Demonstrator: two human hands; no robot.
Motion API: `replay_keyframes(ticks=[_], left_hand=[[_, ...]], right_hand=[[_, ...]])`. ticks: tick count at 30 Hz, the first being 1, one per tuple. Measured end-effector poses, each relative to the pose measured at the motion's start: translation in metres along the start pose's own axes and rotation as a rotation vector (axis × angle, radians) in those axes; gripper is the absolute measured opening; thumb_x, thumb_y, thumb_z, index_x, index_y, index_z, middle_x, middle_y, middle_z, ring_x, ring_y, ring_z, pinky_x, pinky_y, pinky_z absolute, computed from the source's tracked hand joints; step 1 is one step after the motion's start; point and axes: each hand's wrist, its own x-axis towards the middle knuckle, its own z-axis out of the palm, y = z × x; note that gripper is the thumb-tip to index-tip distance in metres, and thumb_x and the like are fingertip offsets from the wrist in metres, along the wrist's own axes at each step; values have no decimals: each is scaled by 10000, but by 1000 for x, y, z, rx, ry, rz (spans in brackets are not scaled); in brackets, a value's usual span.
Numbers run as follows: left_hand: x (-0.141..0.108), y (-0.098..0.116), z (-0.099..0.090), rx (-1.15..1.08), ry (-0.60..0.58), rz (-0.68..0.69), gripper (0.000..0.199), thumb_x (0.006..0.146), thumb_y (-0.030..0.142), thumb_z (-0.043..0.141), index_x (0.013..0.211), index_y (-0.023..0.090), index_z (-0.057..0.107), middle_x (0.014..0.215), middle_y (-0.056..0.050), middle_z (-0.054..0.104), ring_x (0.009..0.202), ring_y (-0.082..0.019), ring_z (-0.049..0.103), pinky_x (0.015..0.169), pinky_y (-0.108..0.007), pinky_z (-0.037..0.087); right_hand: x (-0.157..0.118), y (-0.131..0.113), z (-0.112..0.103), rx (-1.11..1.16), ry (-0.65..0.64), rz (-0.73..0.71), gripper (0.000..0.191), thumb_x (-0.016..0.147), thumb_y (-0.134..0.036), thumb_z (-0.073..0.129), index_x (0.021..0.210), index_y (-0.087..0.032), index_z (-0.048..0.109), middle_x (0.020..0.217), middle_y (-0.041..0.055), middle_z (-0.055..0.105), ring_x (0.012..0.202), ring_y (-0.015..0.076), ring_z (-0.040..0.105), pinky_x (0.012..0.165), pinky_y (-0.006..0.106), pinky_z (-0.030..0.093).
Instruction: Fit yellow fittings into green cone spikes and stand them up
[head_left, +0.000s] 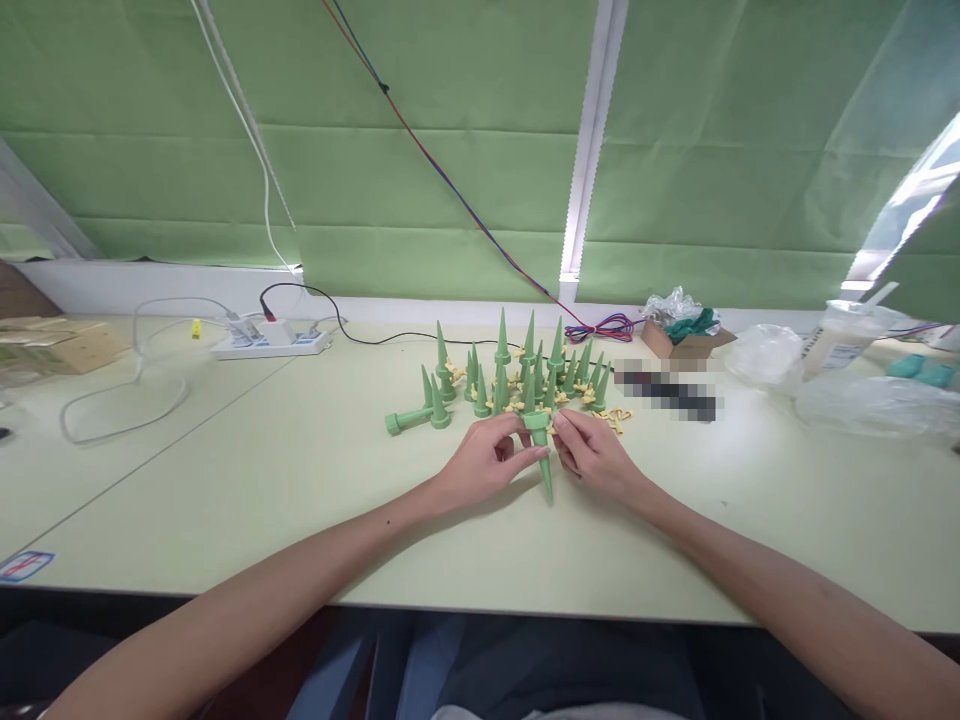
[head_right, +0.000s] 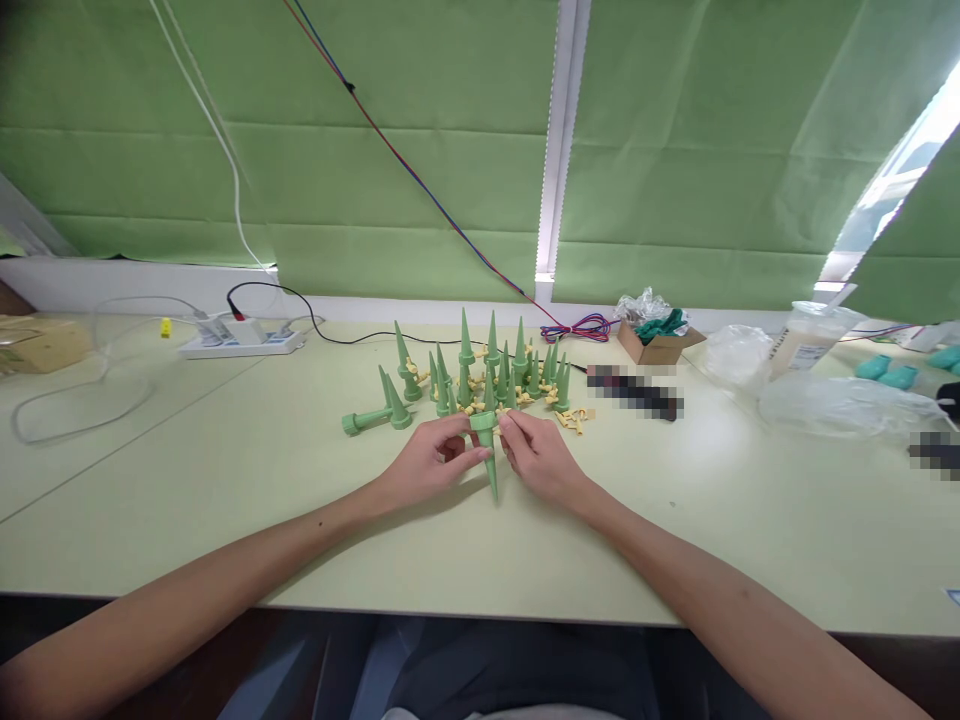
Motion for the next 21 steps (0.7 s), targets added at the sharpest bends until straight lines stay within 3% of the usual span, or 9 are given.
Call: replay_keyframes(ticks=[8, 21], left_hand=[[-1, -3, 0, 104, 43, 157, 370, 892, 399, 615, 653, 175, 442, 684, 22, 426, 606, -109, 408, 536, -229, 338], [-2, -3, 1, 122, 36, 216, 318, 914, 325, 599, 669, 170, 467, 712, 11, 445, 636, -115, 415, 572, -242, 354]], right_hand=[[1, -3, 0, 65, -28, 55, 498, 989, -532, 382, 599, -224, 338, 418, -66, 358, 384, 100, 357, 457, 269, 294], [2, -2, 1, 53, -47, 48, 479, 1003, -422, 365, 570, -224, 314, 400, -59, 380, 386, 96, 348, 479, 263, 312]])
